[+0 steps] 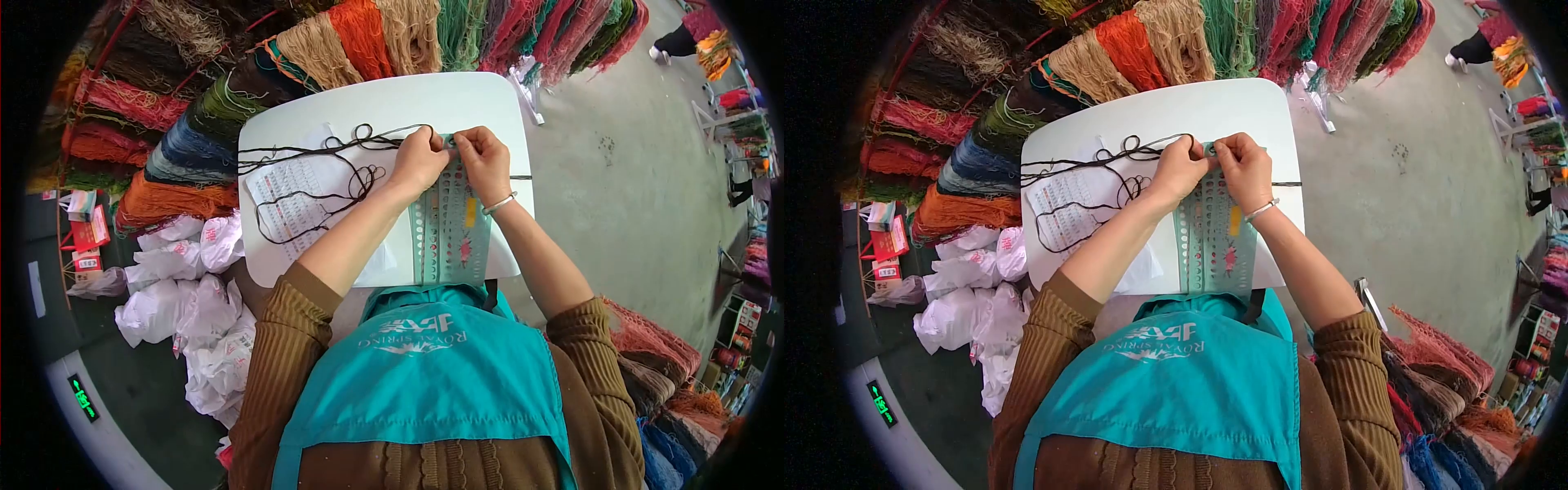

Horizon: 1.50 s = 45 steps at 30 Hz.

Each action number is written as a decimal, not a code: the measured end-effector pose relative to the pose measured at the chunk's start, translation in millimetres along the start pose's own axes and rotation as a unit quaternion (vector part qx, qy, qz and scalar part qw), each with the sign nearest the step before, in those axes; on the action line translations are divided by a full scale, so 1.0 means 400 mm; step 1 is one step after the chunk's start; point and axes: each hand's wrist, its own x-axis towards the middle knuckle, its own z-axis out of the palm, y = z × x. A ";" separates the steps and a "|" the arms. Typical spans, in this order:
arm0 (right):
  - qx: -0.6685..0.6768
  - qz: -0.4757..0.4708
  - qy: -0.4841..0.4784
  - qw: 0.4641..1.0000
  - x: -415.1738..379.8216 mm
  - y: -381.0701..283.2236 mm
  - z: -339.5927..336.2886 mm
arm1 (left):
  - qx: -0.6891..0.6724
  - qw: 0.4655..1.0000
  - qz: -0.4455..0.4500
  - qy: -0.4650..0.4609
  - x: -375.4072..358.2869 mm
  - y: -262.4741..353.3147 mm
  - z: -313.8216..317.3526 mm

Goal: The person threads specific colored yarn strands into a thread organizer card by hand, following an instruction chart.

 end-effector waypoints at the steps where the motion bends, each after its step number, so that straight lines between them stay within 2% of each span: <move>1: -0.016 -0.015 0.005 1.000 -0.003 0.013 0.003 | 0.005 1.000 0.006 0.001 -0.001 0.001 -0.002; 2: -0.031 -0.030 0.010 0.999 -0.006 0.015 0.005 | 0.011 1.000 0.012 0.002 -0.002 0.000 -0.004; 8: -0.067 -0.032 0.024 0.997 -0.013 0.012 0.005 | -0.217 0.975 -0.019 -0.051 -0.016 -0.009 -0.018; 11: -0.074 -0.048 0.030 0.996 -0.015 0.009 0.008 | -0.237 0.965 -0.044 -0.099 -0.031 0.015 -0.045; 23: -0.031 -0.061 0.022 0.997 -0.014 0.027 0.008 | -0.181 0.975 -0.064 -0.115 -0.002 0.025 -0.059; 26: -0.053 -0.027 -0.013 0.998 -0.010 0.019 -0.001 | -0.074 0.997 0.014 -0.031 0.014 -0.017 -0.050; 29: -0.144 0.018 -0.086 0.986 0.003 -0.004 -0.004 | 0.011 0.999 0.048 0.018 -0.002 -0.037 -0.059; 33: -0.207 -0.009 -0.119 0.971 0.016 -0.017 -0.003 | -0.241 0.970 -0.018 -0.029 -0.037 -0.012 -0.077; 36: -0.195 0.004 -0.137 0.971 0.030 -0.008 -0.007 | -0.235 0.956 -0.043 -0.172 -0.050 0.003 -0.090; 39: -0.114 0.073 -0.157 0.978 0.044 -0.014 -0.007 | -0.299 0.924 -0.087 -0.223 -0.043 -0.007 -0.108; 40: -0.064 0.101 -0.155 0.981 0.045 -0.024 -0.010 | -0.318 0.926 -0.103 -0.178 -0.026 -0.030 -0.098; 42: -0.002 0.156 -0.169 0.973 0.044 -0.069 -0.024 | -0.212 0.968 -0.035 -0.130 -0.016 -0.016 -0.077; 43: 0.015 0.145 -0.179 0.973 0.044 -0.062 -0.030 | -0.157 0.982 0.000 -0.104 -0.014 -0.006 -0.067; 45: 0.049 0.123 -0.199 0.971 0.043 -0.042 -0.039 | -0.067 0.989 0.033 -0.125 -0.019 0.027 -0.070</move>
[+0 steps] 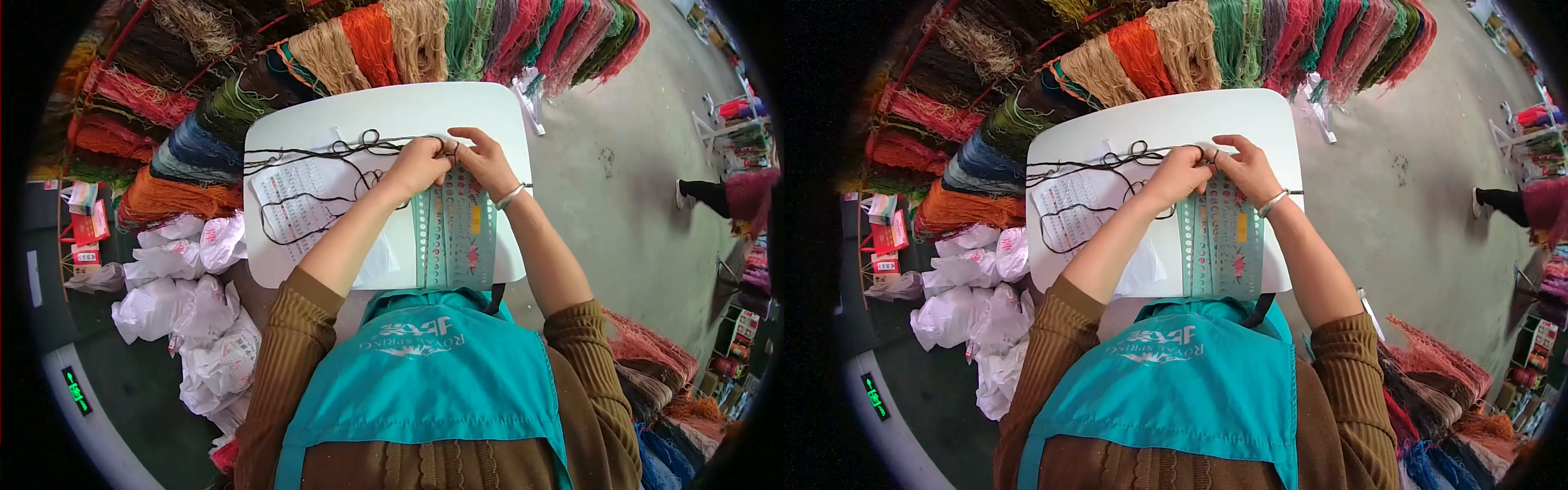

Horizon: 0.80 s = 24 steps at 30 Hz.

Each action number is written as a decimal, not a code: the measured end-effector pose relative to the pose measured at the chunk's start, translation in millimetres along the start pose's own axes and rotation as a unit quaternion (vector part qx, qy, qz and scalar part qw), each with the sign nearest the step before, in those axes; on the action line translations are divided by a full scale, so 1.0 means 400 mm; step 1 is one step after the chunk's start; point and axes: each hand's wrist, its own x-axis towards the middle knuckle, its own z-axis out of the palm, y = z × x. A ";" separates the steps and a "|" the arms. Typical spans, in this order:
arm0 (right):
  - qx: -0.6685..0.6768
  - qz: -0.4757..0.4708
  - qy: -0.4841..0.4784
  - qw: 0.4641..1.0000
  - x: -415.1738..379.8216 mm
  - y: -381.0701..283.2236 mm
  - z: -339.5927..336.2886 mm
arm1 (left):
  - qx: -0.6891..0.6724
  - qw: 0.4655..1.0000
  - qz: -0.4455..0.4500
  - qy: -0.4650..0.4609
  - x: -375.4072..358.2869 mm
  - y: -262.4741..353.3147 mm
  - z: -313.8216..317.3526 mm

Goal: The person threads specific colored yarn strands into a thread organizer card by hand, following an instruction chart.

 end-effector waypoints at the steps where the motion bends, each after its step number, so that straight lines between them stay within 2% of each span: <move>1: 0.009 -0.001 0.000 1.000 0.003 0.007 0.001 | 0.067 0.998 0.000 -0.007 0.006 0.006 -0.002; 2: 0.018 -0.001 0.000 1.000 0.004 0.009 0.004 | 0.133 0.991 0.000 -0.014 0.012 0.008 -0.002; 3: 0.028 -0.002 0.000 1.000 0.006 0.011 0.006 | 0.081 0.996 0.021 -0.011 0.020 -0.005 0.000; 5: 0.006 0.065 0.000 0.998 0.015 0.016 -0.007 | -0.024 0.998 0.065 -0.006 0.031 -0.033 0.002; 6: -0.005 0.098 -0.001 0.995 0.018 0.015 -0.012 | -0.201 0.979 -0.007 -0.039 0.033 -0.037 -0.012; 7: -0.037 0.081 0.007 0.996 0.018 0.014 -0.010 | -0.369 0.923 -0.078 -0.070 0.029 -0.043 -0.038; 8: -0.068 0.065 0.015 0.995 0.014 0.006 -0.003 | -0.524 0.833 -0.148 -0.100 0.020 -0.044 -0.065; 9: -0.098 0.049 0.024 0.994 0.012 0.002 0.001 | -0.569 0.803 -0.155 -0.085 0.009 -0.048 -0.090; 11: -0.089 0.046 0.023 0.995 0.020 0.018 0.002 | -0.588 0.799 -0.091 -0.085 -0.027 -0.046 -0.202; 13: -0.107 0.046 0.019 0.993 0.017 0.025 0.001 | -0.544 0.832 -0.072 0.083 -0.070 -0.030 -0.351; 14: -0.130 0.044 0.014 0.990 0.016 0.018 0.003 | -0.550 0.834 -0.010 0.037 -0.074 -0.068 -0.469; 15: -0.152 0.041 0.008 0.987 0.018 0.013 0.008 | -0.536 0.838 0.020 0.103 -0.095 -0.081 -0.565; 18: -0.169 0.050 0.049 0.983 0.026 0.022 0.013 | -0.538 0.782 0.065 0.309 -0.162 -0.093 -0.796; 20: -0.161 0.064 0.048 0.984 0.029 0.019 0.013 | -0.424 0.790 0.016 0.442 -0.190 -0.208 -0.920; 21: -0.156 0.071 0.048 0.984 0.031 0.018 0.013 | -0.383 0.763 -0.073 0.516 -0.198 -0.174 -0.865; 22: -0.166 0.055 0.047 0.983 0.033 0.022 0.010 | -0.390 0.801 -0.085 0.445 -0.199 -0.240 -0.874; 24: -0.184 0.021 0.048 0.982 0.034 0.032 0.013 | -0.363 0.865 -0.112 0.328 -0.187 -0.220 -0.738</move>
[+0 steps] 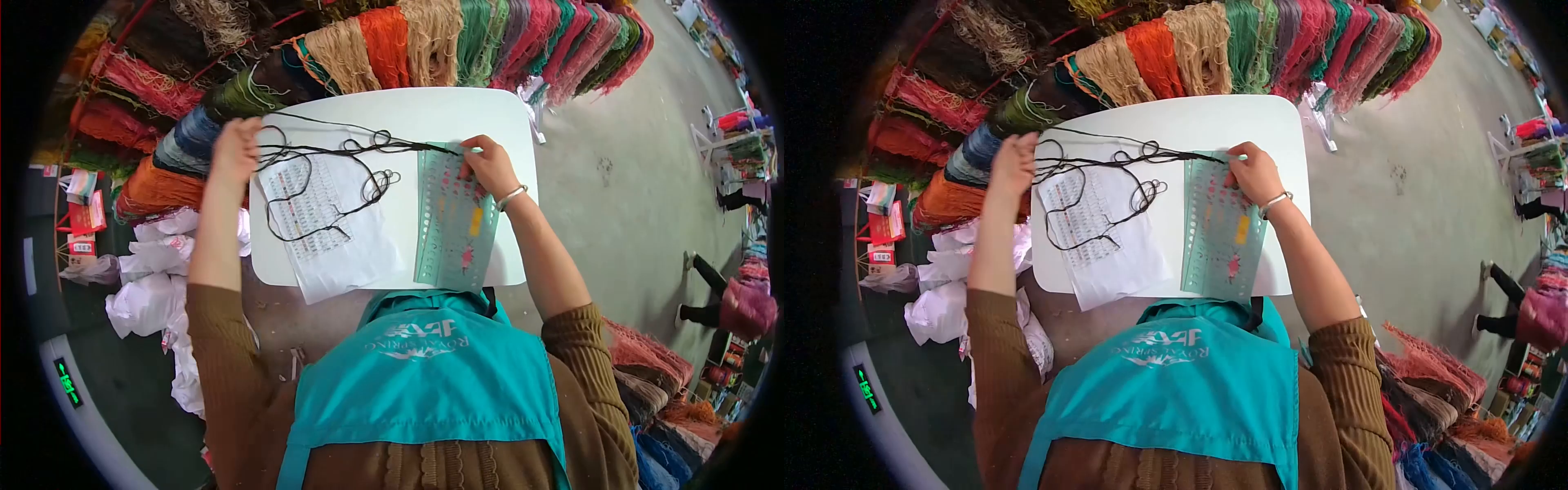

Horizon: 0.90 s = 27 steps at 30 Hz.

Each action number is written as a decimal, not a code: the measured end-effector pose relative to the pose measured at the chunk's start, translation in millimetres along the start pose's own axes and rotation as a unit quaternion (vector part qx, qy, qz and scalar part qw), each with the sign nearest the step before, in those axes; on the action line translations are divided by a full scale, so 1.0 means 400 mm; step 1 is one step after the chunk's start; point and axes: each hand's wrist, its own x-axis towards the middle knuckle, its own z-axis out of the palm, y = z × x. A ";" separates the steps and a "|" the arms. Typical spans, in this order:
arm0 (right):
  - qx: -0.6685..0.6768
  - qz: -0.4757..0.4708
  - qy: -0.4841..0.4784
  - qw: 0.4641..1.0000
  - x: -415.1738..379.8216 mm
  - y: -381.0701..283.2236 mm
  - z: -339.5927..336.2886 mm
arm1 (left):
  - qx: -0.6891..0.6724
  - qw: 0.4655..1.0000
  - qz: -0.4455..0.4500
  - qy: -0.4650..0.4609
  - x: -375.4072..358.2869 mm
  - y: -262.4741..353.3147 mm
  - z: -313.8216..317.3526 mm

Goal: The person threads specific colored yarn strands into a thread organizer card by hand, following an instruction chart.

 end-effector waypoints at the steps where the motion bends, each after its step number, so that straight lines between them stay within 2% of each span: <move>1: -0.002 0.007 0.004 1.000 -0.005 -0.013 0.005 | -0.007 0.992 -0.017 -0.128 -0.065 -0.032 0.058; 2: -0.006 0.014 0.007 1.000 -0.015 -0.034 0.006 | -0.003 0.987 -0.009 -0.161 -0.111 -0.070 0.116; 3: -0.009 0.022 0.010 1.000 -0.026 -0.054 0.006 | -0.047 0.954 -0.024 -0.295 -0.139 -0.101 0.153; 5: 0.062 -0.057 0.003 0.996 -0.048 -0.100 0.027 | -0.091 0.949 -0.031 -0.300 -0.275 -0.122 0.295; 7: 0.144 -0.148 0.004 0.978 -0.052 -0.132 0.073 | -0.142 0.931 -0.033 -0.335 -0.316 -0.158 0.366; 10: 0.236 -0.160 -0.022 0.958 -0.093 -0.238 0.114 | -0.163 0.928 -0.021 -0.335 -0.385 -0.181 0.444; 14: 0.330 -0.110 -0.034 0.937 -0.118 -0.287 0.142 | -0.084 0.906 0.048 -0.412 -0.397 -0.216 0.463; 18: 0.409 -0.034 -0.054 0.910 -0.129 -0.288 0.136 | -0.078 0.895 0.037 -0.438 -0.380 -0.228 0.454; 27: 0.529 0.014 -0.081 0.844 -0.130 -0.286 0.125 | -0.078 0.908 0.033 -0.409 -0.387 -0.219 0.461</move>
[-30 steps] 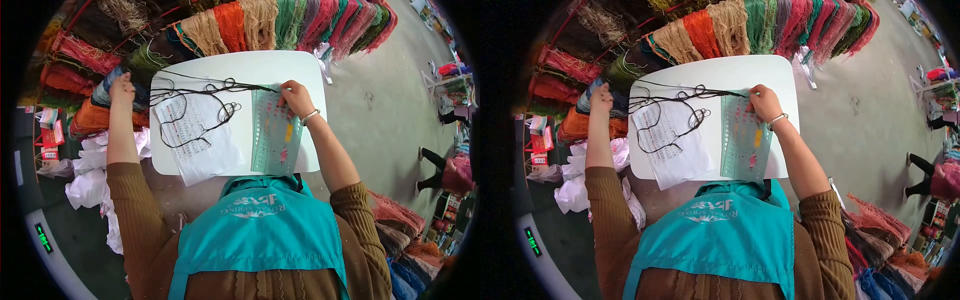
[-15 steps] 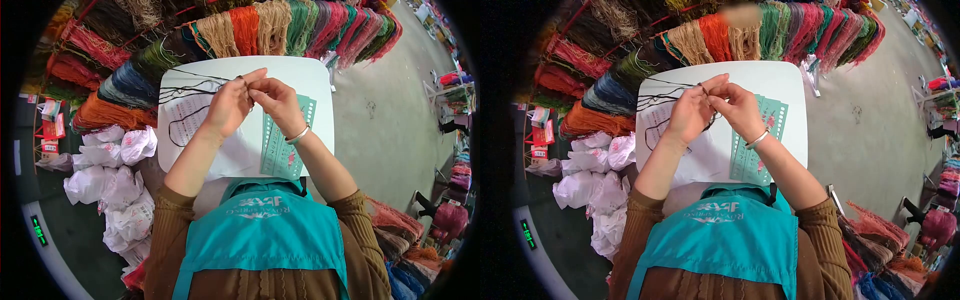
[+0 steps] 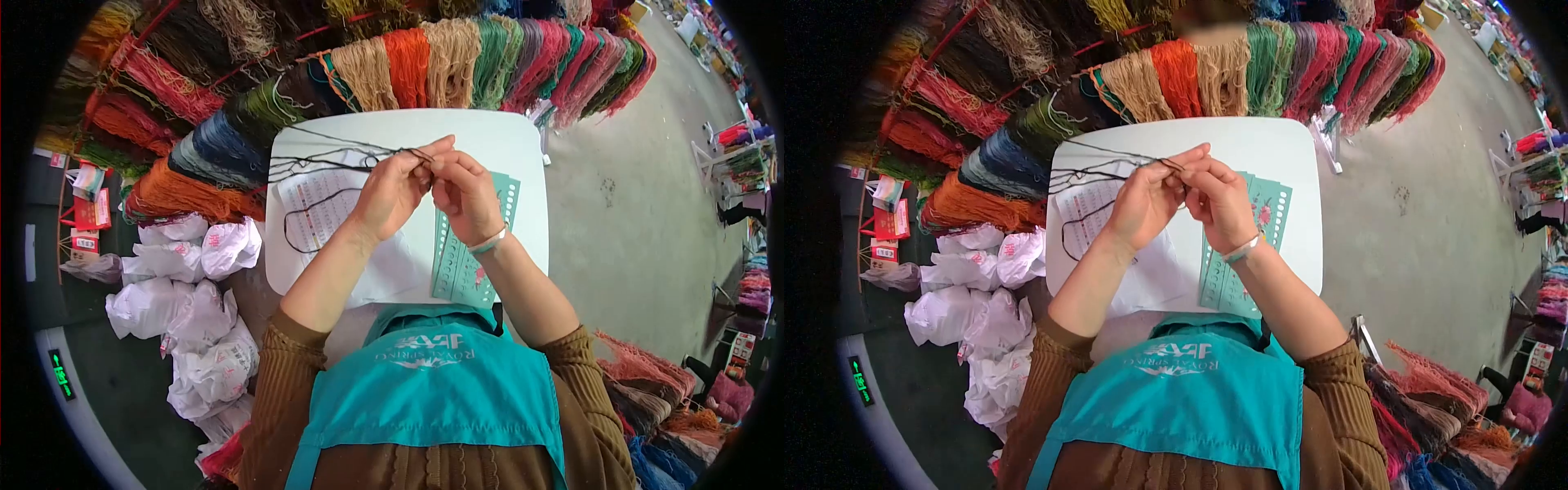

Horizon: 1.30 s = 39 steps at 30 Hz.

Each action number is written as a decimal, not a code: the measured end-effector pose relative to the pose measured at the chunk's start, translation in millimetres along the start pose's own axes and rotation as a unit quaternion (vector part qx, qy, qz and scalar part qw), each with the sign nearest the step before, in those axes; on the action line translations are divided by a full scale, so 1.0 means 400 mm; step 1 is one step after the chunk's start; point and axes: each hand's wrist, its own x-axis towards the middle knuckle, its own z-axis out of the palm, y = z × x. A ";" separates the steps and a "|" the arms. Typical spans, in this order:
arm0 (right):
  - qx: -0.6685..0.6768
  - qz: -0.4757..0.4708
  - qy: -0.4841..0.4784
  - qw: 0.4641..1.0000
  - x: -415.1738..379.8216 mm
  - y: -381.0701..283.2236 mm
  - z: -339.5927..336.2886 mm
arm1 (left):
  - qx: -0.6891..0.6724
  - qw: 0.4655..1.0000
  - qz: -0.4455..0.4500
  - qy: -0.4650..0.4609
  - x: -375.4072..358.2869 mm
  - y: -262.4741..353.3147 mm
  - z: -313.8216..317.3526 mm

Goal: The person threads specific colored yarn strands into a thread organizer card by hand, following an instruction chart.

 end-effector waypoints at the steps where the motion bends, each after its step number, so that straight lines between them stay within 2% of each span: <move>1: 0.018 0.007 -0.006 1.000 0.001 -0.003 0.000 | 0.003 1.000 0.000 -0.010 0.002 0.005 -0.001; 3: 0.020 0.014 -0.008 1.000 0.002 0.001 -0.002 | 0.008 1.000 -0.002 -0.027 -0.006 0.005 -0.009; 5: 0.010 0.003 -0.019 1.000 0.009 0.007 -0.015 | -0.014 1.000 0.020 -0.004 -0.005 -0.017 -0.018; 7: -0.052 0.007 0.033 0.998 -0.001 -0.007 0.014 | -0.039 0.999 0.027 0.001 -0.003 -0.007 0.004; 11: -0.104 -0.031 -0.006 0.994 0.003 -0.036 0.024 | 0.076 0.996 0.015 0.034 0.001 0.036 0.036; 13: -0.117 -0.061 -0.016 0.991 -0.005 -0.059 0.045 | 0.091 0.995 0.046 0.018 0.009 0.042 0.044; 16: -0.227 -0.083 -0.012 0.970 0.009 -0.056 0.028 | 0.095 0.993 0.064 0.033 0.003 0.035 0.031; 17: -0.244 -0.120 -0.029 0.962 0.020 -0.052 0.022 | 0.094 0.993 0.063 0.036 0.009 0.031 0.031; 19: -0.275 -0.190 -0.048 0.941 0.028 -0.035 0.014 | 0.051 0.995 0.074 0.036 0.011 0.027 0.037; 21: -0.316 -0.188 -0.038 0.929 0.004 -0.069 0.036 | -0.004 0.997 0.069 0.015 0.007 0.046 0.035; 23: -0.433 -0.194 -0.010 0.880 -0.005 -0.097 0.047 | -0.011 0.995 0.057 0.087 0.004 0.062 0.019; 24: -0.422 -0.195 -0.035 0.885 0.009 -0.093 0.039 | -0.048 0.992 0.064 0.096 0.006 0.078 0.006; 25: -0.409 -0.194 -0.064 0.889 0.018 -0.086 0.028 | -0.084 0.988 0.071 0.111 0.002 0.096 -0.018; 27: -0.369 -0.094 -0.102 0.919 -0.018 -0.137 0.048 | -0.175 0.979 0.102 0.020 0.001 0.149 -0.109; 29: -0.320 0.001 -0.149 0.936 -0.077 -0.217 0.064 | -0.193 0.969 0.124 0.090 -0.012 0.219 -0.229; 31: -0.332 -0.033 -0.145 0.931 -0.113 -0.291 0.042 | -0.282 0.946 0.130 0.089 -0.037 0.288 -0.383; 33: -0.307 -0.066 -0.085 0.946 -0.167 -0.394 0.017 | -0.320 0.933 0.151 0.058 -0.059 0.347 -0.491; 35: -0.277 -0.130 -0.032 0.951 -0.226 -0.509 -0.015 | -0.327 0.929 0.151 0.092 -0.085 0.388 -0.581; 36: -0.270 -0.205 -0.029 0.940 -0.231 -0.560 -0.069 | -0.329 0.928 0.140 0.106 -0.099 0.398 -0.632; 37: -0.223 -0.227 0.043 0.947 -0.259 -0.615 -0.071 | -0.318 0.936 0.131 0.080 -0.108 0.405 -0.695; 39: -0.193 -0.251 0.105 0.943 -0.334 -0.741 -0.094 | -0.297 0.948 0.109 0.030 -0.115 0.401 -0.791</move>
